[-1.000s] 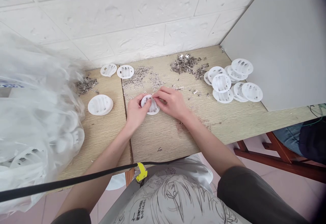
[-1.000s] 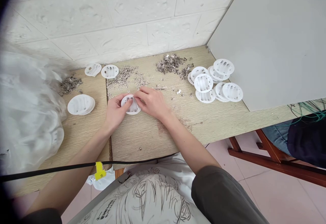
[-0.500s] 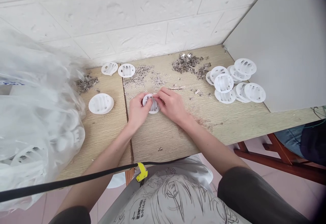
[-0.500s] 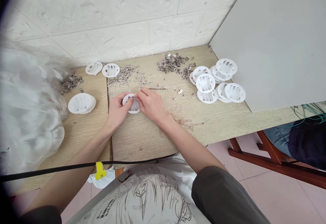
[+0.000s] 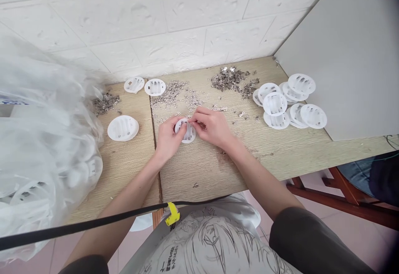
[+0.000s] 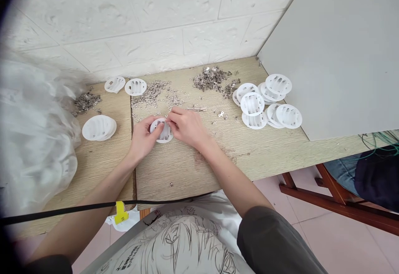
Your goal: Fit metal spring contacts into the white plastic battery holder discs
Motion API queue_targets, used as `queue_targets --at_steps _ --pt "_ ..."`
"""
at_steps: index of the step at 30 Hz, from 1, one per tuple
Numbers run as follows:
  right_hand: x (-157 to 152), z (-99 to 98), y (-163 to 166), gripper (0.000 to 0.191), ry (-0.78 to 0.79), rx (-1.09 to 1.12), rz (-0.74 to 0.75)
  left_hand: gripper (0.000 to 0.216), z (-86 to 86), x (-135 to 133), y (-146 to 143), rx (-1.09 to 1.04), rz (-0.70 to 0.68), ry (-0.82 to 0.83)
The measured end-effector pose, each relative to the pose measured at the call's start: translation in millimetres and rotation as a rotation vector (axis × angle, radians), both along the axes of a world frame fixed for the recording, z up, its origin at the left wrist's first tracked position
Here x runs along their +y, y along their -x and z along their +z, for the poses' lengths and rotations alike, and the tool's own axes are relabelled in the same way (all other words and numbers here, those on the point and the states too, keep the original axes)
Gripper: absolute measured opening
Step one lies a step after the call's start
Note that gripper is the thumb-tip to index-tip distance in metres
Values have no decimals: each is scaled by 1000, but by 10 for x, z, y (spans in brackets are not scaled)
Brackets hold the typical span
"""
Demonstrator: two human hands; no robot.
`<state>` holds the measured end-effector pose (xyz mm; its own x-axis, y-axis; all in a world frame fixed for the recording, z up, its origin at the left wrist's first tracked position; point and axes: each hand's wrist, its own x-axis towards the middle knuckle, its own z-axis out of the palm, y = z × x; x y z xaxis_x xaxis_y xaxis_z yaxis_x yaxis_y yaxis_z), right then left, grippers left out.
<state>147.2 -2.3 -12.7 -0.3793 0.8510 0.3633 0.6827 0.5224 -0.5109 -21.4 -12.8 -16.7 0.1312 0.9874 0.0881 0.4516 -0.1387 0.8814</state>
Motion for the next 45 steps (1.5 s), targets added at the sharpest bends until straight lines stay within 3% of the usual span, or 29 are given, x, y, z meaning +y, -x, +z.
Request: queue_targets --at_steps 14,24,33,45 --pt "-17 -16 -15 16 30 73 -10 19 -5 22 -5 -117 37 124" --pt "-33 -45 43 21 -4 -21 -31 17 -10 12 -10 -45 47 57" --pt "6 -18 -41 10 120 150 56 17 -7 26 -6 -87 33 78" --pt "26 12 -36 13 179 421 -7 29 23 73 27 -372 75 222"
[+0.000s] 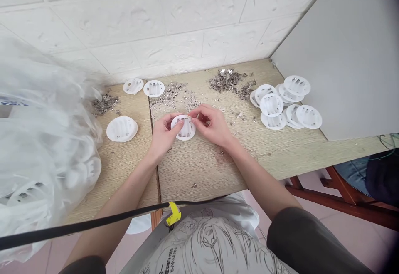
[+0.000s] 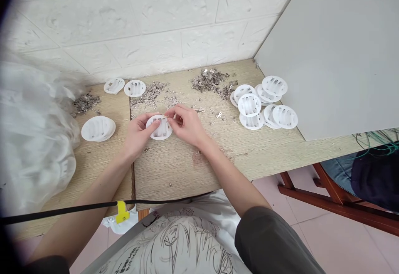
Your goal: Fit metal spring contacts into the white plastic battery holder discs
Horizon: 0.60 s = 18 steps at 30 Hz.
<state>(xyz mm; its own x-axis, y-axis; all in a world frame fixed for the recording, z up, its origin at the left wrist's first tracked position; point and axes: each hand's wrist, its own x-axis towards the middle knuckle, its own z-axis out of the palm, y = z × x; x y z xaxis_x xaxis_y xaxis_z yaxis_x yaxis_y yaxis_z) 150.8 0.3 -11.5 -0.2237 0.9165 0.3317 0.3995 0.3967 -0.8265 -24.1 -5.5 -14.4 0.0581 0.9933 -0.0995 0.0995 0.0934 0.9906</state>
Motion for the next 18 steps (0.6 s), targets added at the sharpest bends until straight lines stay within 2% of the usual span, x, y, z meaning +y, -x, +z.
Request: queue_targets --at_steps 7,10,14,18 --pt "11 -25 -6 14 70 89 11 34 57 -20 -1 -64 2 15" --pt "10 -33 -2 16 170 187 38 42 79 -33 -1 -78 5 36" --pt "13 -45 23 29 306 356 53 57 90 -29 11 -137 -6 56" --pt "14 -52 61 39 444 564 -12 67 100 -10 23 -281 -42 67"
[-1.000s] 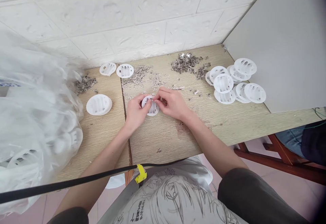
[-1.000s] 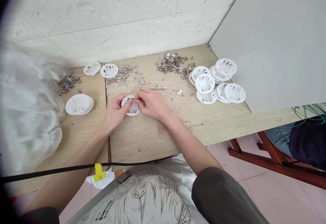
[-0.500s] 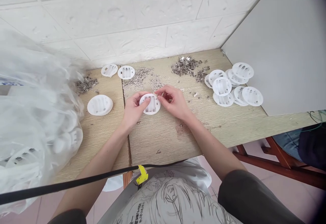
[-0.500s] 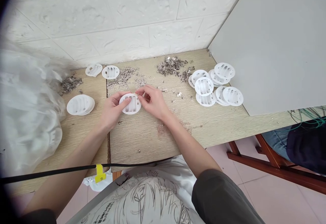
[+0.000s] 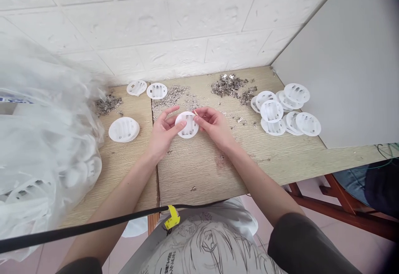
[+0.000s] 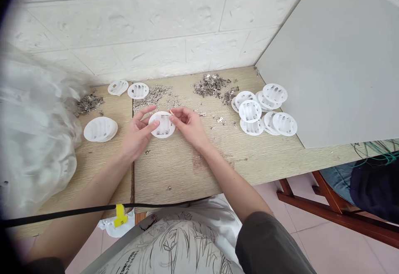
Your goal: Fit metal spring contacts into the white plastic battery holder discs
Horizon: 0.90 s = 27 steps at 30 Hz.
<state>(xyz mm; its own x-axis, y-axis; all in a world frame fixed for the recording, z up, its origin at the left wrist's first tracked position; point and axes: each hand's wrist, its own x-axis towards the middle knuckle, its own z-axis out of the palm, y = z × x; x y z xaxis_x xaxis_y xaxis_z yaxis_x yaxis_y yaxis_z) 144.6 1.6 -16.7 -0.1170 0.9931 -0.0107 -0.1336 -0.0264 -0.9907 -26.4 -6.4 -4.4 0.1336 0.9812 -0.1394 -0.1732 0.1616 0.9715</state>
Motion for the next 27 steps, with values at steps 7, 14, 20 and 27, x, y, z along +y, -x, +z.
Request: queue_targets --at_steps 7,14,20,27 --pt "0 -8 57 48 240 276 -70 61 17 11 4 -158 -97 -28" --pt "-9 13 35 41 189 130 16 47 -18 36 -7 -148 -6 -24" --pt "-16 22 -27 18 -141 -346 -40 45 -39 54 -3 -249 51 55" --pt "-50 26 -7 15 -309 -570 -39 47 -74 58 7 -250 46 89"
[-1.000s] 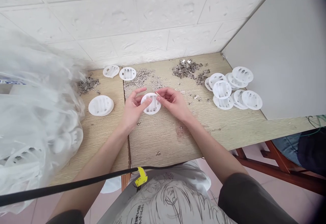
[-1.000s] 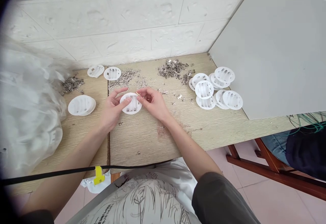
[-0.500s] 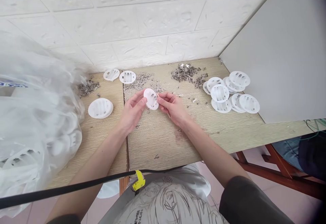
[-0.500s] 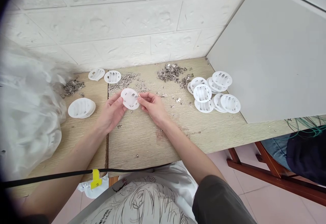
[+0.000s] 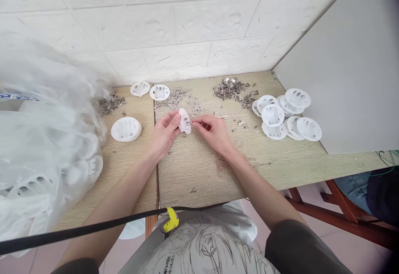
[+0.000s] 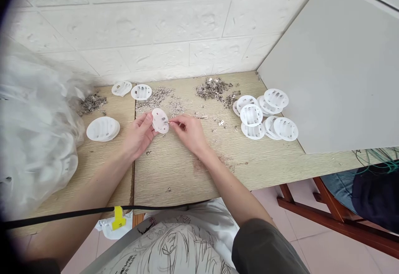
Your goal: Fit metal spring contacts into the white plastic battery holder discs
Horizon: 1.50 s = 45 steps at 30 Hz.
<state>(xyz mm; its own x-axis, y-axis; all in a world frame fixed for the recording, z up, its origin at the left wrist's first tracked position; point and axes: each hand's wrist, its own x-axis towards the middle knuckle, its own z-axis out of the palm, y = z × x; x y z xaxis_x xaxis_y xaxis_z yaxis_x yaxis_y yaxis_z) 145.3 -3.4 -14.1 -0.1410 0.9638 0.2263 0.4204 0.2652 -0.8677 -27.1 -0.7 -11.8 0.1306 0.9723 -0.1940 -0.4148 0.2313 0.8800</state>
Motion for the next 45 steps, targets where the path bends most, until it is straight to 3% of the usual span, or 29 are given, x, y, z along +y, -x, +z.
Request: queue_targets --at_steps 25,45 --pt "-34 8 -29 18 -66 -143 23 53 -17 -14 -4 117 -17 -53" --pt "-90 -2 30 26 -120 -451 21 52 -6 -27 -72 285 -8 -78"
